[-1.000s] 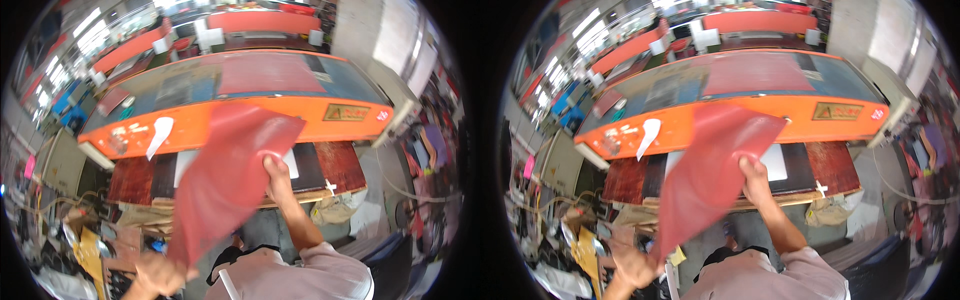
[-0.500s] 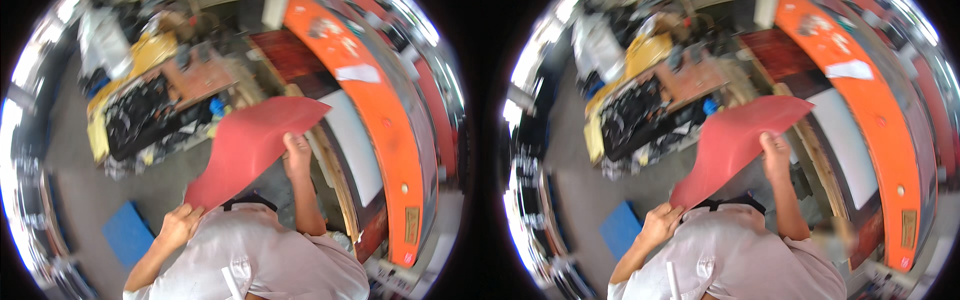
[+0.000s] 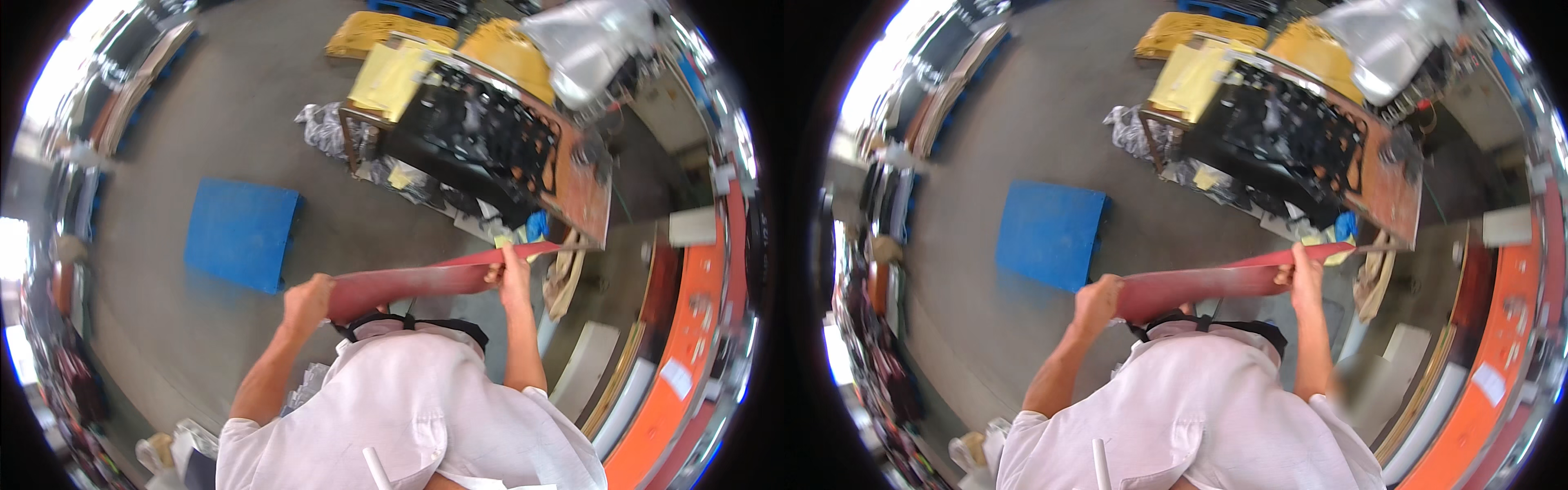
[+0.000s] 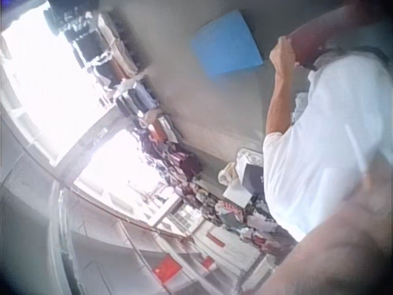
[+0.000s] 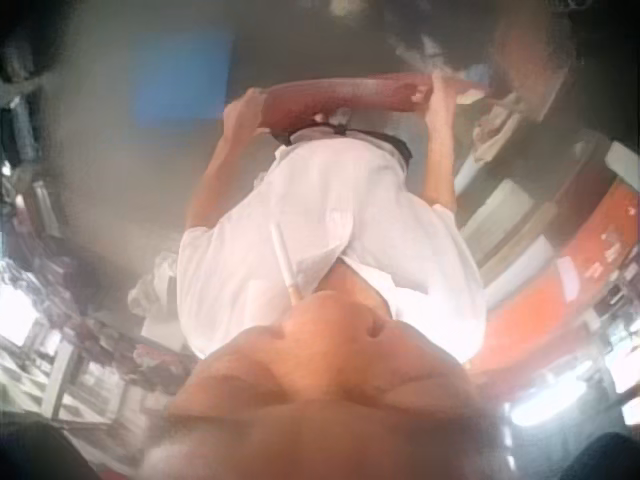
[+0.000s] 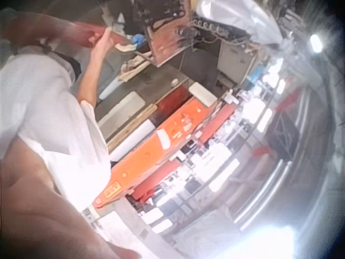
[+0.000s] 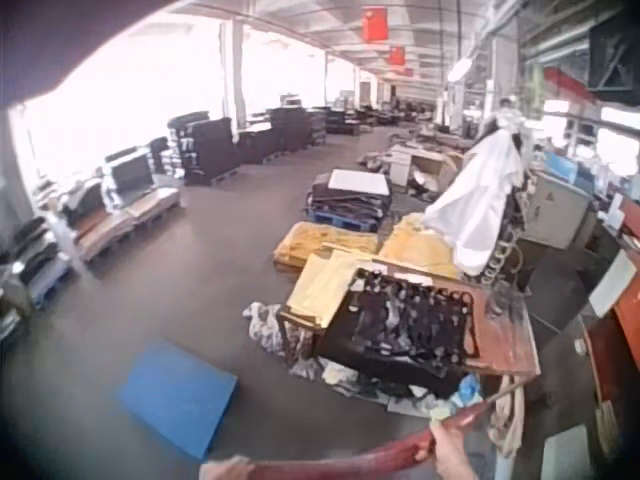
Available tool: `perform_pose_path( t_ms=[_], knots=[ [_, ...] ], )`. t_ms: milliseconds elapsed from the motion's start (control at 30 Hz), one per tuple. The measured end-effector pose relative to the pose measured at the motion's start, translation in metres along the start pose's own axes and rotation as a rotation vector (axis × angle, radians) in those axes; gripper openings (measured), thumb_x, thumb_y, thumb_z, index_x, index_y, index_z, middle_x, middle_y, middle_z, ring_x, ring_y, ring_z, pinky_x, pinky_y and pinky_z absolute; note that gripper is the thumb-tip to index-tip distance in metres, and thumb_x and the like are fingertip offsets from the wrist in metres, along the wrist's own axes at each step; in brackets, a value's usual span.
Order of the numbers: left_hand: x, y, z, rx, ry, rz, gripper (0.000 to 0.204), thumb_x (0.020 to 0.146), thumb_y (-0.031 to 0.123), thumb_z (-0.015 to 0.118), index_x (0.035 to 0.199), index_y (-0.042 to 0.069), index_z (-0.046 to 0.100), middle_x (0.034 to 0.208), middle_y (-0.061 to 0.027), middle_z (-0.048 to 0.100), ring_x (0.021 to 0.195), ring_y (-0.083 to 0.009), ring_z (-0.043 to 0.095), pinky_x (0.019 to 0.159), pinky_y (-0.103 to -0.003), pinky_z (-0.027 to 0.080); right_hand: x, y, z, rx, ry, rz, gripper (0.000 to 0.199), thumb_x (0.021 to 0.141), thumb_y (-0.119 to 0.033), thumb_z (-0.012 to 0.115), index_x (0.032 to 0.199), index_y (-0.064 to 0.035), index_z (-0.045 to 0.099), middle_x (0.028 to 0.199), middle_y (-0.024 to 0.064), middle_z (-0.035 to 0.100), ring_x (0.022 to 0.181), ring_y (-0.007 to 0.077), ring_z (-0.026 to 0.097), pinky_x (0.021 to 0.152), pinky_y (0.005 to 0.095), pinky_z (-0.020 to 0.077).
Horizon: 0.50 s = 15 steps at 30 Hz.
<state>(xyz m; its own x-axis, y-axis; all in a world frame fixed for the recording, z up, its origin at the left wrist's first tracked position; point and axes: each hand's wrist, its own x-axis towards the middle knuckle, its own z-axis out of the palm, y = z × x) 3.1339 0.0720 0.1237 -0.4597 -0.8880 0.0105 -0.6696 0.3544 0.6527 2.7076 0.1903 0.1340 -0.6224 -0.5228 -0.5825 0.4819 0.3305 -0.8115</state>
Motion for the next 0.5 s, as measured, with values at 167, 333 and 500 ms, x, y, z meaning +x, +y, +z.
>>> perform_pose_path(
  t_ms=[167,333,500],
  knots=[
    [0.042,-0.081,-0.097,0.063,0.153,-0.346,0.05,0.109,0.039,0.063,0.079,0.0,0.057,0.066,-0.0207,0.057,0.059,-0.0378,0.053,0.058,-0.048,0.042,0.055,-0.068,0.205,-0.411,-0.401,-0.259,0.055,0.104,-0.051,0.062,0.086,-0.0011,0.072,0.071,0.0066,0.067,0.056,0.0162,0.062,0.056,0.0324,0.0511],
    [0.102,-0.136,-0.178,-0.225,0.18,-0.567,0.05,0.108,0.041,0.063,0.082,0.0,0.058,0.068,-0.006,0.043,0.066,-0.0161,0.043,0.06,-0.04,0.041,0.104,-0.119,0.385,-0.447,-0.595,-0.365,0.051,0.107,-0.046,0.06,0.093,0.0001,0.076,0.075,0.0059,0.071,0.06,0.0137,0.065,0.059,0.029,0.053],
    [0.204,-0.192,-0.225,0.123,-0.122,-0.442,0.039,0.1,0.038,0.072,0.116,0.003,0.076,0.1,-0.0191,0.075,0.096,-0.0281,0.074,0.085,-0.043,0.057,0.146,-0.15,0.534,-0.749,-0.494,-0.772,0.063,0.107,-0.046,0.062,0.075,0.0085,0.065,0.062,0.0061,0.056,0.067,0.0126,0.056,0.061,0.0416,0.047]
  ],
)
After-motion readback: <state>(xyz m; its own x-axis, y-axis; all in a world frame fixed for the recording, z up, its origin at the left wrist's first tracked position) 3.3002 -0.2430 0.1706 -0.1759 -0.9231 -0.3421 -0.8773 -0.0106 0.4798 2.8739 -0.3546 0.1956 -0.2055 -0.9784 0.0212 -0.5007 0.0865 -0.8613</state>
